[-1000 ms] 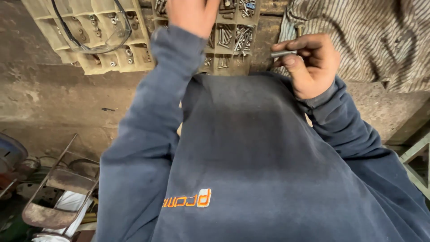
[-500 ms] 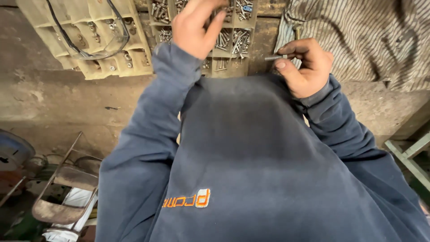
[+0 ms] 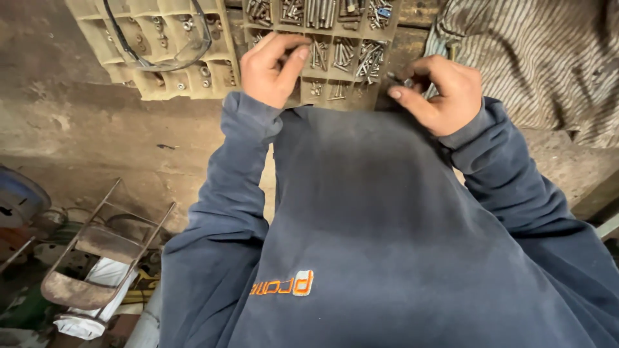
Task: The person sorts through a compartmentalized organizer filled with various metal fasteners, picking up bolts, nuts, and washers. They examine the items in their hands, occasionally placing them back into the organizer or holding them together.
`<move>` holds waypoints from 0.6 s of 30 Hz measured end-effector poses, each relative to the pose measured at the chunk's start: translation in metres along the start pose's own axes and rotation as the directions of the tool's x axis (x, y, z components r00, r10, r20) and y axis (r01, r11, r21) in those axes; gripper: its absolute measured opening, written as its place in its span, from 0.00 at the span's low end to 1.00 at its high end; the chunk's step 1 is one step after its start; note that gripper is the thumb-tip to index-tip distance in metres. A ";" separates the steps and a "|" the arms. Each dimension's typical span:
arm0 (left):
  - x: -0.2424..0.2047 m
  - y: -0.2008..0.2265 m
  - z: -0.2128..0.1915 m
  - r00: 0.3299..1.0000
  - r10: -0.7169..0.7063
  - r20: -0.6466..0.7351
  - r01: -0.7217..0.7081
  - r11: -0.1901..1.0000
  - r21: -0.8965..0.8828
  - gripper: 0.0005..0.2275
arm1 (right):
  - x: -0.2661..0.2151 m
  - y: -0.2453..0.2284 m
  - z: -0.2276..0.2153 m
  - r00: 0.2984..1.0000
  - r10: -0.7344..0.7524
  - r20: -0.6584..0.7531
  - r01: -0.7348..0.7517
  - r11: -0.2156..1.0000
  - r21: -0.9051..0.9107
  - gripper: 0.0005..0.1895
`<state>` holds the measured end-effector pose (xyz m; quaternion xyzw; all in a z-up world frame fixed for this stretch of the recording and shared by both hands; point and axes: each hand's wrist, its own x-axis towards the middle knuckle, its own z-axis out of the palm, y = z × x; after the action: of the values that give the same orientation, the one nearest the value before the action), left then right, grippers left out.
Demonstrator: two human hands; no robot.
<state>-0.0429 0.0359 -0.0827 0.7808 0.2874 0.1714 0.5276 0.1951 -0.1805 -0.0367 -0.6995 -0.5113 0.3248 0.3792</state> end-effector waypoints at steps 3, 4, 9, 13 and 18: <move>-0.019 -0.023 -0.002 0.999 -0.033 -0.027 0.031 0.997 -0.068 0.04 | 0.002 0.001 0.002 0.998 -0.009 0.056 0.016 0.993 -0.121 0.14; -0.029 -0.031 -0.002 0.998 -0.050 -0.037 0.048 0.998 -0.035 0.06 | 0.000 0.001 0.004 0.996 -0.004 0.086 0.021 0.981 -0.191 0.14; -0.051 -0.023 0.001 0.994 -0.040 0.099 0.031 0.996 0.082 0.19 | -0.008 0.007 0.023 0.987 0.035 0.159 0.018 0.947 -0.322 0.14; -0.062 -0.028 0.008 0.995 0.036 0.097 -0.049 0.990 0.132 0.20 | -0.007 0.003 0.034 0.977 0.000 0.213 0.069 0.946 -0.316 0.14; -0.057 -0.031 0.015 0.995 -0.103 -0.006 0.103 0.994 -0.030 0.19 | -0.006 0.001 0.036 0.968 -0.011 0.251 0.099 0.935 -0.340 0.14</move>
<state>-0.0870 -0.0022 -0.1153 0.7565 0.3265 0.1512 0.5461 0.1640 -0.1796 -0.0552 -0.6955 -0.6231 0.3020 0.1917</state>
